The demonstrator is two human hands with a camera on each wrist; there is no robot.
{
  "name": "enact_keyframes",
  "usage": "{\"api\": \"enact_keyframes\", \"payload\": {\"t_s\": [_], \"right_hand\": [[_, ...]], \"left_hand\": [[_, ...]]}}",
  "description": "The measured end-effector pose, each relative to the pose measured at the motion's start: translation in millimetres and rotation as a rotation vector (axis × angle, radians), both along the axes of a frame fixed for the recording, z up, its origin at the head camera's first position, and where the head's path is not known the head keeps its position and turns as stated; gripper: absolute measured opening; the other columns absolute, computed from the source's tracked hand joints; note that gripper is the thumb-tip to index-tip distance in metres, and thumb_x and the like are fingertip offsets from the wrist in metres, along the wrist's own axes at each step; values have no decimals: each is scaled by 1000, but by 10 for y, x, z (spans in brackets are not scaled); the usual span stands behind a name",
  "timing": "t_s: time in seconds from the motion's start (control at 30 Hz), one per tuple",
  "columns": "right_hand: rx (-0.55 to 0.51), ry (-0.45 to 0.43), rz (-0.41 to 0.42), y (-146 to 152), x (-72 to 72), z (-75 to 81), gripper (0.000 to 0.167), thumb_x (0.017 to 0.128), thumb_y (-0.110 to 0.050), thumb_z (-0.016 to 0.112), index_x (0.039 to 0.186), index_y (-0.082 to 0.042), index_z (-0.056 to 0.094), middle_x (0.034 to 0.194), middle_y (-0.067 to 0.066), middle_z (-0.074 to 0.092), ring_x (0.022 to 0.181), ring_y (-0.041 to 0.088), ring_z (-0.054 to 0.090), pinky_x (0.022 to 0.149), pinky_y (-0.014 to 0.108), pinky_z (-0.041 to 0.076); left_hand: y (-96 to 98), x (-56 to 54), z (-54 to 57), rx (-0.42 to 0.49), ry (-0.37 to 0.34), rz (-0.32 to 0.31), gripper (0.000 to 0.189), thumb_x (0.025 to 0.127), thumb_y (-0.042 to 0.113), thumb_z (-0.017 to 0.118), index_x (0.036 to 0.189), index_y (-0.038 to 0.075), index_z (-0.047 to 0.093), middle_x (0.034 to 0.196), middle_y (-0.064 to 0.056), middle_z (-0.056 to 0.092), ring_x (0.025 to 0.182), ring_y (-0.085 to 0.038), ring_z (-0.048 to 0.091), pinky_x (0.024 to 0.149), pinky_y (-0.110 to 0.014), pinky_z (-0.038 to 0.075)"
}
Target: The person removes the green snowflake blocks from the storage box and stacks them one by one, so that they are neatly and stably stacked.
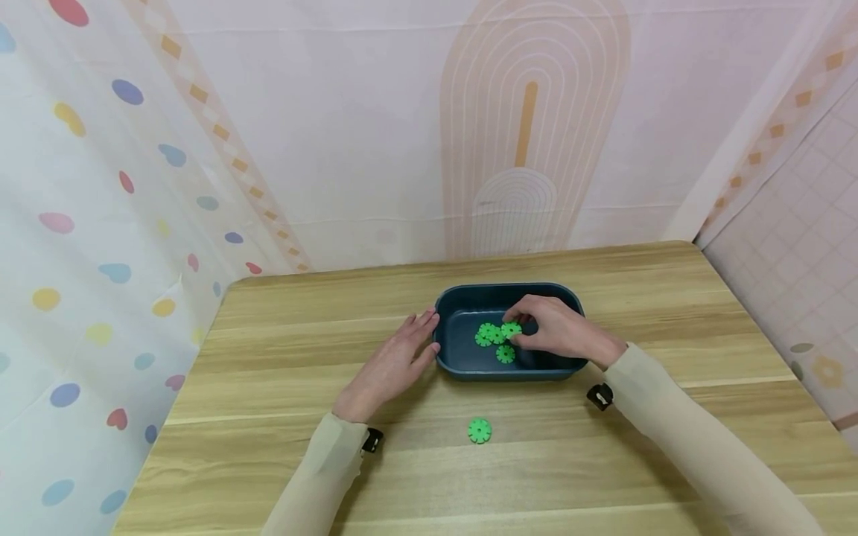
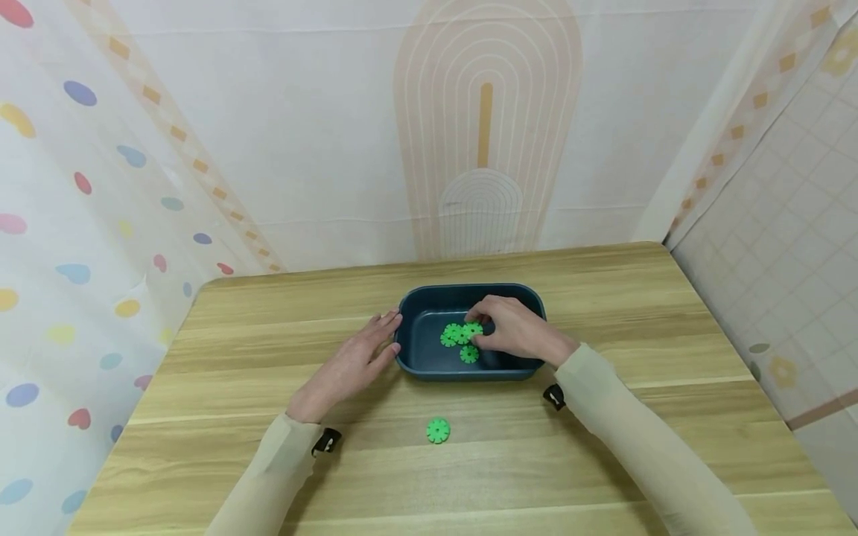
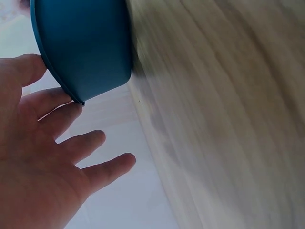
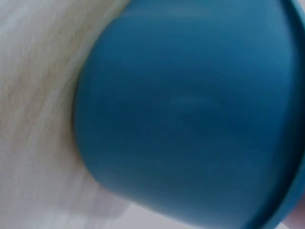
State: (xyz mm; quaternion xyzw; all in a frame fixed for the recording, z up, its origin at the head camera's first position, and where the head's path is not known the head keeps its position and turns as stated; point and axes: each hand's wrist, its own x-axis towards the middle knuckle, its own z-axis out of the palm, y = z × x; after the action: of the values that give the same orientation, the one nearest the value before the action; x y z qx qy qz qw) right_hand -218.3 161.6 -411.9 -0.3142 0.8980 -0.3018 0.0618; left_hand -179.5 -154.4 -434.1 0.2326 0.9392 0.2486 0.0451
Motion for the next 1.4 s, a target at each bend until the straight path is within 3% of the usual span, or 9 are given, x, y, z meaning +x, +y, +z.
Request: {"api": "enact_keyframes", "payload": {"t_s": [0.53,1.03,1.4], "right_hand": [[-43,56,33,12,258,85,27,92,-17,80,117,-10,74,111,-1,65,95,15,60,84,37,56],[-70,73,82,-80,505,112,31,92,-17,79,121,-9,73,117,-1,65,106,17,61,92,44,58],[-62,80,115,-134,629,95,27,93,-18,79,119,-15,74,119,-5,63,109,15,62,93,39,57]], "left_hand": [[-45,-45,-30,-6,51,-25,57,111,35,49,159,6,39,168,-8,31,155,-38,24,123,-54,26],[-36,-40,-48,-6,37,-14,58,111,36,48,160,7,38,168,-7,30,155,-36,23,124,-53,25],[-28,-38,-46,-4,28,-8,57,111,34,49,160,7,38,168,-8,30,155,-36,23,123,-54,26]]}}
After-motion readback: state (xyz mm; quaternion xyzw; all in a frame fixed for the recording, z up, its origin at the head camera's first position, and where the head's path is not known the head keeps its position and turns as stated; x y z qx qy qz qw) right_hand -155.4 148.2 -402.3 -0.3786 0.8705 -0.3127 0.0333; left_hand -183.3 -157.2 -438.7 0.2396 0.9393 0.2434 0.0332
